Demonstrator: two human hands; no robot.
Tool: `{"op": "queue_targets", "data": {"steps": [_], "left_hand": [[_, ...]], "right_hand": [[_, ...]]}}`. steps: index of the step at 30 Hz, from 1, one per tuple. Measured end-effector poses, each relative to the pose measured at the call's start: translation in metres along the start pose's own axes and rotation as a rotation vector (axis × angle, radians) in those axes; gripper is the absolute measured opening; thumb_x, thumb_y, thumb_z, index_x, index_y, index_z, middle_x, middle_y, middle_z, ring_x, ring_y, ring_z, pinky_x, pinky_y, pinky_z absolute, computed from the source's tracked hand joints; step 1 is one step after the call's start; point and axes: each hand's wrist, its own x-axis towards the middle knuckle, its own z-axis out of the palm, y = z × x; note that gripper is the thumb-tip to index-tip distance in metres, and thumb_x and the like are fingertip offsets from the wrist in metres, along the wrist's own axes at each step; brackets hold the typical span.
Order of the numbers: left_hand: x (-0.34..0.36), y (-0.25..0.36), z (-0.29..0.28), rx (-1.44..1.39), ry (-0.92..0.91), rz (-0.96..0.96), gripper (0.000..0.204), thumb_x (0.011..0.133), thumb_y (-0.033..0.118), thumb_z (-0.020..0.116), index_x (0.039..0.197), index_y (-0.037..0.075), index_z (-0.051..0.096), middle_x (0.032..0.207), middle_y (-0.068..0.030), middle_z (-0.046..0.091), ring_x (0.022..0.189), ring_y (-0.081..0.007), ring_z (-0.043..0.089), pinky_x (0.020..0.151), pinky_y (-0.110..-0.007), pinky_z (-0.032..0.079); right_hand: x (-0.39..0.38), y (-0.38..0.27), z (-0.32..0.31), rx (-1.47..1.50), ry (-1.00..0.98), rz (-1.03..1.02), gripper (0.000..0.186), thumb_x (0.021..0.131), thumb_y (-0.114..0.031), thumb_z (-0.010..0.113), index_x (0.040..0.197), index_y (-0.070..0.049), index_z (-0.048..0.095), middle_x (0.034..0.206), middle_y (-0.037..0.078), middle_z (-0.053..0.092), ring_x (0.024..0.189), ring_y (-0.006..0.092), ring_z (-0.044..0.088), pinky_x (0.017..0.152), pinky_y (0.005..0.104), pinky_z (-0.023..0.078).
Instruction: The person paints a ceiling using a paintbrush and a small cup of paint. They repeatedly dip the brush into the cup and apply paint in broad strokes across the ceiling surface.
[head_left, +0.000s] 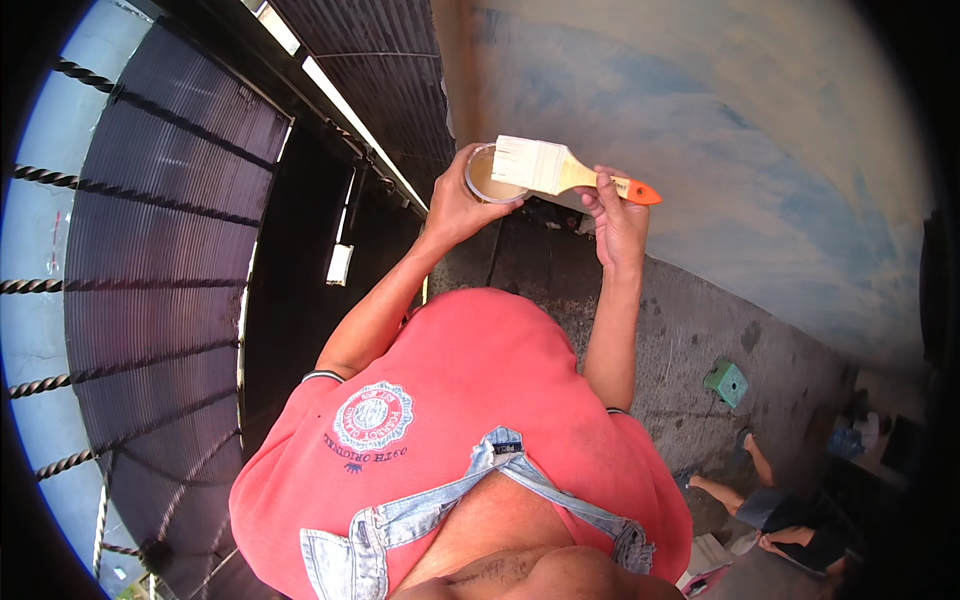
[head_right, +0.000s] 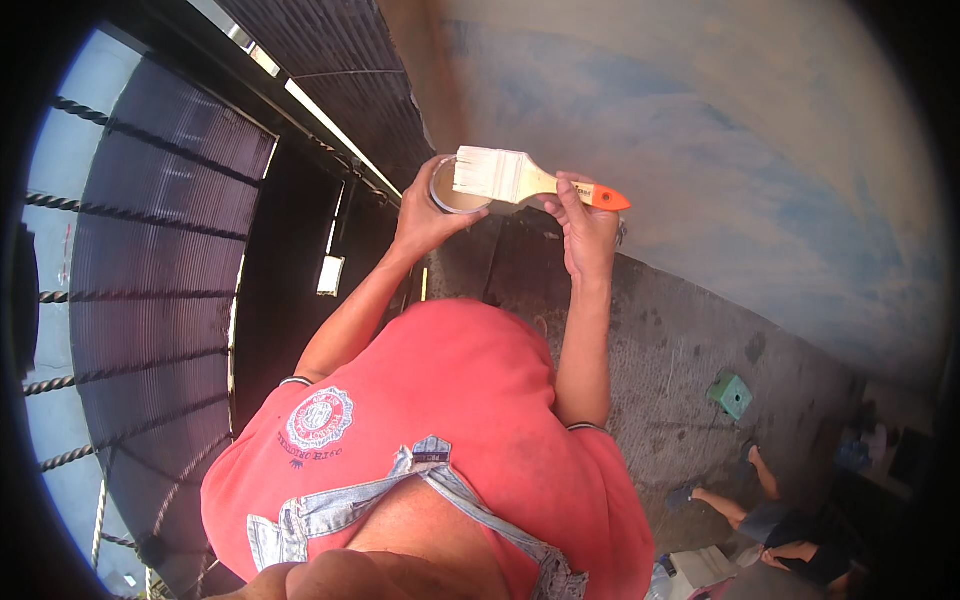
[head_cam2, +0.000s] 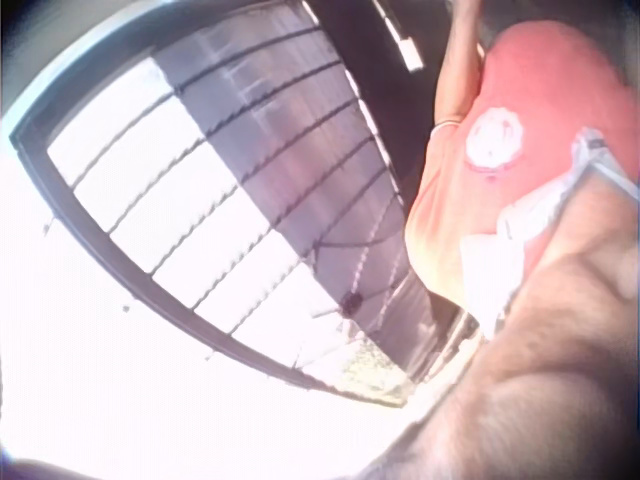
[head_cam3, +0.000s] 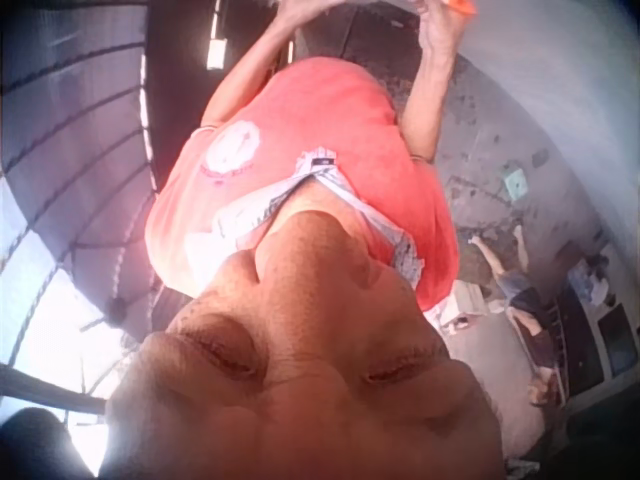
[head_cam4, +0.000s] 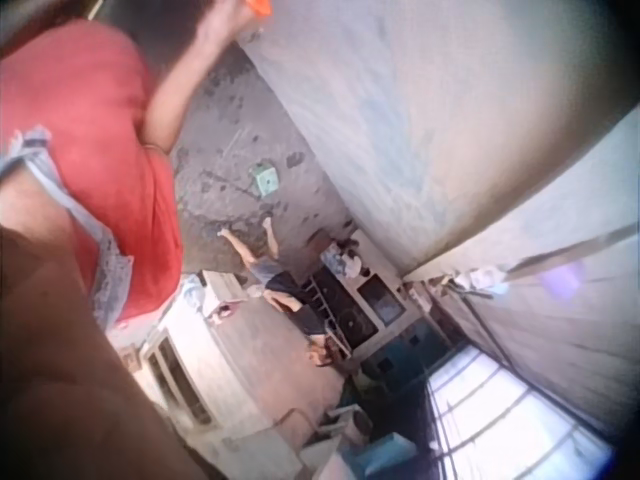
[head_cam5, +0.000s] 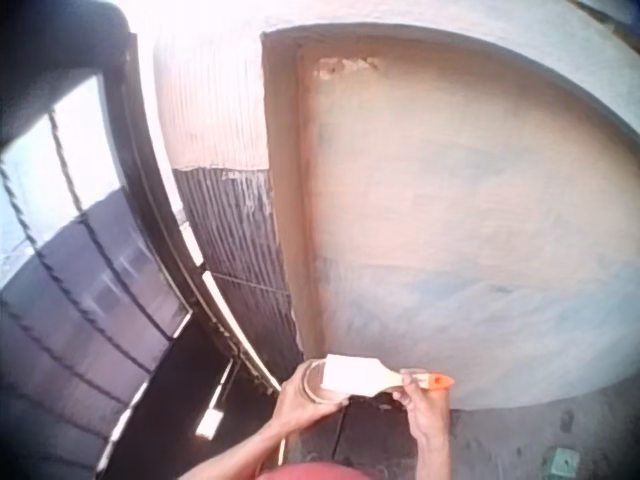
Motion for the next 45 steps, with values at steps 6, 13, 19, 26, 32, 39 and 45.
{"op": "queue_targets", "data": {"steps": [6, 13, 19, 26, 32, 39, 45], "left_hand": [[-0.004, -0.001, 0.001, 0.009, -0.067, 0.031, 0.087, 0.063, 0.027, 0.095, 0.134, 0.000, 0.054, 0.125, -0.0170, 0.069, 0.119, -0.0289, 0.068, 0.101, -0.040, 0.053], [-0.012, 0.005, 0.006, 0.040, -0.121, 0.029, 0.087, 0.062, 0.027, 0.095, 0.135, 0.001, 0.054, 0.126, -0.0182, 0.068, 0.120, -0.0334, 0.066, 0.102, -0.042, 0.052], [-0.023, 0.005, 0.009, 0.077, -0.108, 0.024, 0.086, 0.062, 0.027, 0.094, 0.134, 0.001, 0.054, 0.125, -0.0186, 0.068, 0.119, -0.0327, 0.066, 0.102, -0.042, 0.052], [-0.028, -0.004, 0.006, 0.021, 0.013, -0.030, 0.085, 0.064, 0.027, 0.095, 0.133, 0.000, 0.054, 0.122, -0.0186, 0.070, 0.115, -0.0306, 0.069, 0.098, -0.040, 0.054], [-0.029, -0.014, 0.000, 0.042, 0.076, -0.029, 0.086, 0.064, 0.026, 0.095, 0.134, -0.001, 0.053, 0.122, -0.0187, 0.070, 0.116, -0.0308, 0.069, 0.099, -0.040, 0.054], [-0.035, -0.029, -0.008, -0.015, 0.045, -0.024, 0.086, 0.064, 0.024, 0.095, 0.135, 0.000, 0.053, 0.123, -0.0173, 0.070, 0.118, -0.0281, 0.068, 0.100, -0.040, 0.054], [-0.047, -0.021, -0.020, 0.026, 0.003, -0.090, 0.087, 0.063, 0.023, 0.096, 0.134, 0.002, 0.052, 0.123, -0.0150, 0.070, 0.117, -0.0262, 0.068, 0.102, -0.039, 0.053]], "right_hand": [[0.011, -0.034, 0.006, -0.399, -0.125, -0.042, 0.020, 0.095, -0.013, 0.075, 0.107, 0.003, 0.072, 0.097, 0.010, 0.075, 0.081, 0.0139, 0.071, 0.071, 0.0249, 0.058], [0.031, -0.061, 0.020, -0.647, -0.426, 0.046, 0.017, 0.094, -0.013, 0.076, 0.101, 0.002, 0.074, 0.091, 0.005, 0.073, 0.081, 0.0097, 0.068, 0.070, 0.0243, 0.056], [0.030, -0.049, 0.018, -0.593, -0.464, 0.091, 0.017, 0.095, -0.014, 0.075, 0.102, 0.002, 0.073, 0.095, 0.006, 0.074, 0.084, 0.0108, 0.069, 0.071, 0.0250, 0.056], [0.018, -0.005, -0.007, -0.238, -0.085, 0.122, 0.027, 0.096, -0.017, 0.074, 0.112, 0.003, 0.069, 0.099, 0.010, 0.073, 0.086, 0.0158, 0.072, 0.072, 0.0251, 0.057], [0.026, 0.019, -0.001, 0.083, 0.076, 0.062, 0.032, 0.099, -0.017, 0.071, 0.120, 0.006, 0.063, 0.109, 0.014, 0.069, 0.092, 0.0197, 0.071, 0.077, 0.0246, 0.059], [0.078, 0.028, 0.037, 0.148, 0.080, -0.183, 0.032, 0.099, -0.013, 0.071, 0.123, 0.005, 0.062, 0.114, 0.013, 0.068, 0.100, 0.0180, 0.069, 0.087, 0.0260, 0.057], [0.134, 0.048, 0.069, 0.005, 0.059, -0.352, 0.024, 0.096, -0.009, 0.073, 0.116, 0.005, 0.069, 0.110, 0.011, 0.073, 0.098, 0.0164, 0.068, 0.089, 0.0293, 0.056]]}}
